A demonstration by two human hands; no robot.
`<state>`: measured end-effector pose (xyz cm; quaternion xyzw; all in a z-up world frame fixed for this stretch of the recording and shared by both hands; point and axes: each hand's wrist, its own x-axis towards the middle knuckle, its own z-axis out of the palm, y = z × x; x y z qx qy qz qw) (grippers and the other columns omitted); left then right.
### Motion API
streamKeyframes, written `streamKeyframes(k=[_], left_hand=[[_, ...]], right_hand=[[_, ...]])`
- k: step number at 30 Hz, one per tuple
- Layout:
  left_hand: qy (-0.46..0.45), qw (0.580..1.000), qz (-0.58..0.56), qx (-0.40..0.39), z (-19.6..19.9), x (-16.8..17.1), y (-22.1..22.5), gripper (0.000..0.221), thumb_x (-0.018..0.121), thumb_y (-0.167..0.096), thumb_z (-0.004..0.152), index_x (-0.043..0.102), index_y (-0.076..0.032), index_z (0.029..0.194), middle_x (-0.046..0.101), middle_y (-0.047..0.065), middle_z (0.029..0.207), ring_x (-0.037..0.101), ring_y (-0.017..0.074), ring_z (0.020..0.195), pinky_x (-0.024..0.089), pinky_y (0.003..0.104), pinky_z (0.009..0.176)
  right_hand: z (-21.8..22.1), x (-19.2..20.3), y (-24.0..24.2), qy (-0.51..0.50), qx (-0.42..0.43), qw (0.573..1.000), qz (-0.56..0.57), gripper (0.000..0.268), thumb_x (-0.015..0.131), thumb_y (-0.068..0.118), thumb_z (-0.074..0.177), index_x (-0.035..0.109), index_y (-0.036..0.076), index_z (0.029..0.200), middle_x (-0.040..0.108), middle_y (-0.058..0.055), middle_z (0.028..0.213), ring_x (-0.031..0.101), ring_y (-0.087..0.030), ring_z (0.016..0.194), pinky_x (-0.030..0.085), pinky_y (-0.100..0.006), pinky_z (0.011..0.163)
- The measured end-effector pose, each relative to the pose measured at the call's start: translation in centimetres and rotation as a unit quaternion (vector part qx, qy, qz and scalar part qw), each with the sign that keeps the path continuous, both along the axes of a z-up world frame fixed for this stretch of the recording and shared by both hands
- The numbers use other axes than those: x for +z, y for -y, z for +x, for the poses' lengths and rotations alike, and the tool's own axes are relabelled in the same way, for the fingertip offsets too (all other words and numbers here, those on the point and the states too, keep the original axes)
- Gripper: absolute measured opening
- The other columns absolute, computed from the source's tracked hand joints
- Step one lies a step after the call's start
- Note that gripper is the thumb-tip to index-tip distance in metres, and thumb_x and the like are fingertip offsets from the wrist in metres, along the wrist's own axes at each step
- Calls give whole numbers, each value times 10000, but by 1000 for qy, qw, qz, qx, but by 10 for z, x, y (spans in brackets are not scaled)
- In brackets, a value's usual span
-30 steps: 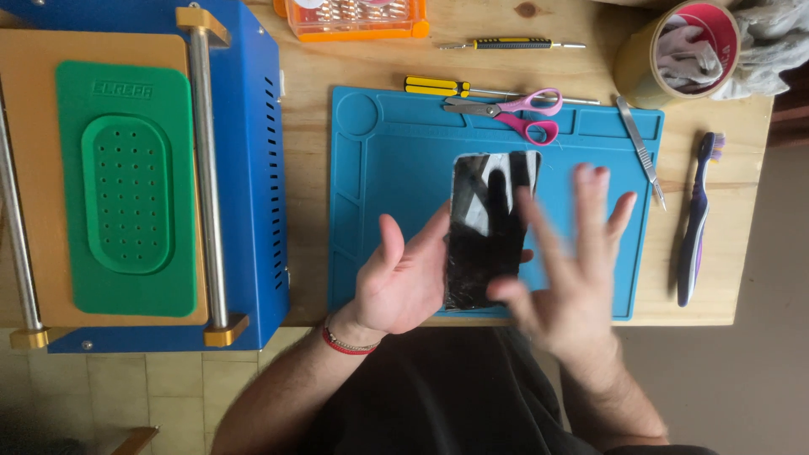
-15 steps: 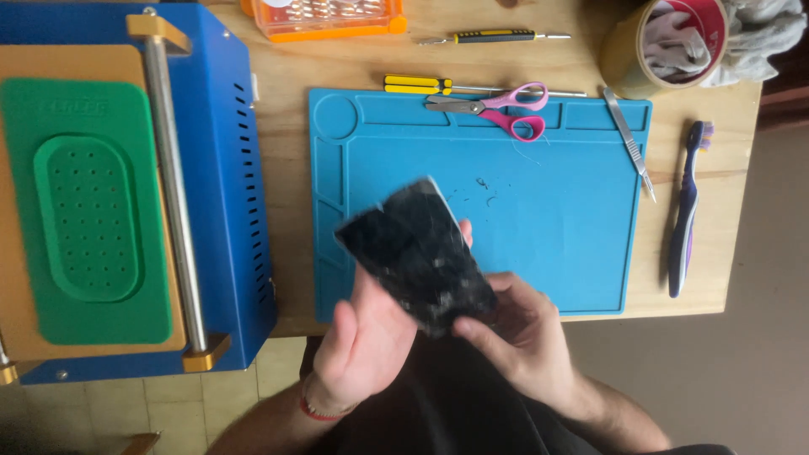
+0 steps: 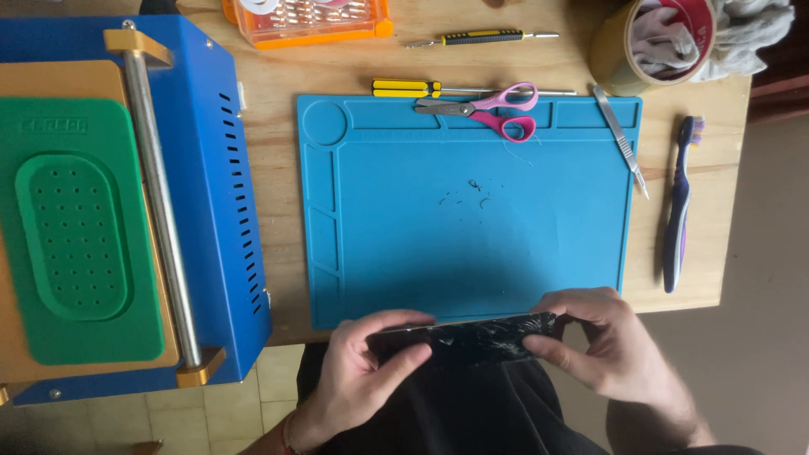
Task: Cleaning a mobile phone screen and applying adhesive tape, then trimming the edges with a precision blade.
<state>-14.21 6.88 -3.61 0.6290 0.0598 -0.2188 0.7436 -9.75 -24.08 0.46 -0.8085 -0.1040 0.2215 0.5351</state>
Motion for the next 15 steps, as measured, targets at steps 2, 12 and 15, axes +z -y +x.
streamKeyframes(k=[2,12,15], left_hand=[[-11,1000,-4,9,0,-10,0,299,860,-205,927,851,-17,1160,897,97,1068,848,151,879,664,214,684],[77,996,-28,-41,13,2,-13,196,811,-182,988,815,-37,1120,866,93,1061,848,201,988,671,251,852],[78,996,-4,-41,14,3,-17,218,812,-200,983,825,-28,1117,864,91,1044,847,183,934,652,198,725]], right_hand=[[8,0,22,13,0,1000,-28,292,849,344,849,834,82,979,845,-16,816,797,-128,697,624,-255,653],[173,-31,153,325,-81,912,-236,603,643,-333,1196,425,-195,1741,537,-399,1261,566,-426,971,506,-473,830],[207,-47,182,420,9,834,-358,576,1127,27,1237,671,-193,1512,767,-338,1364,724,-465,1182,569,-507,960]])
